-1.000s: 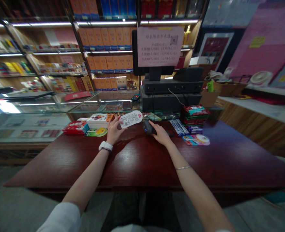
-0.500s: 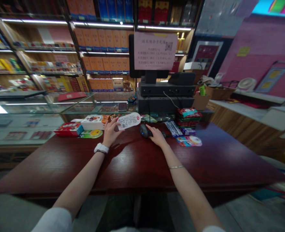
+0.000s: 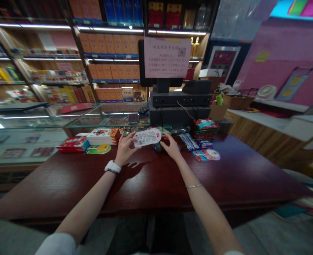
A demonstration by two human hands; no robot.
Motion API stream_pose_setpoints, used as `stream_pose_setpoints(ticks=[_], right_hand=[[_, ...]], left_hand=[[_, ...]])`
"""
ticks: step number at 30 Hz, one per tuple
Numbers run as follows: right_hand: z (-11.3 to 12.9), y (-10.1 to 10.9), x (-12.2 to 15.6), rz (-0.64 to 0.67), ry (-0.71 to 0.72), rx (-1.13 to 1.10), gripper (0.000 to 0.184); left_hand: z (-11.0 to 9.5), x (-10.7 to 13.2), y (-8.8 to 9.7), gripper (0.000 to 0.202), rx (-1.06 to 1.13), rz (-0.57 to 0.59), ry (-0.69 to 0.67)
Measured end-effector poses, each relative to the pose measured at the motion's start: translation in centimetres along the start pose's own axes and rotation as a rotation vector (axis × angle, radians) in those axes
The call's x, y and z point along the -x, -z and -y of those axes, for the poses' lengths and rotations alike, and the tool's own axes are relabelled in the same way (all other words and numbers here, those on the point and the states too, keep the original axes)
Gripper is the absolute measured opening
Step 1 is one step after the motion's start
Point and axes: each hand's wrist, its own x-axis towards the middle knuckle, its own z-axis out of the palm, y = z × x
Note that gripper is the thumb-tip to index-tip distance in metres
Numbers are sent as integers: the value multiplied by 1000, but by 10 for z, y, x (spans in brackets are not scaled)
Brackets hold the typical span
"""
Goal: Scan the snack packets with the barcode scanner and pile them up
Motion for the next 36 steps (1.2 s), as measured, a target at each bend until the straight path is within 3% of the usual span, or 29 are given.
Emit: stream_pose_setpoints(ticks=[5,13,17,22,26,31,36], right_hand=[[7,-1,1,-58,-37,12,46],[0,-2,-3,-133,-89,-17,43],[1,-4,-3,-165,-110,-96,43],[6,-5,-1,-176,-90,-112,37],[16,-3,2,-153,-73,-64,35],[19,-2,6,-136,-35,3,30],[14,-10,6,-77,-14,-37,38]], left_hand=[[-10,0,0,24,7,42,-37],[-6,2,-5,40,18,108,-27],[-6,2,-6,40,108,56,-17],[-1,1,-11,24,273,-42,110],[4,-1,-9,11,193,-52,85],[5,-3,0,17,177,-19,50],[5,-3,3,18,139,-122,44]])
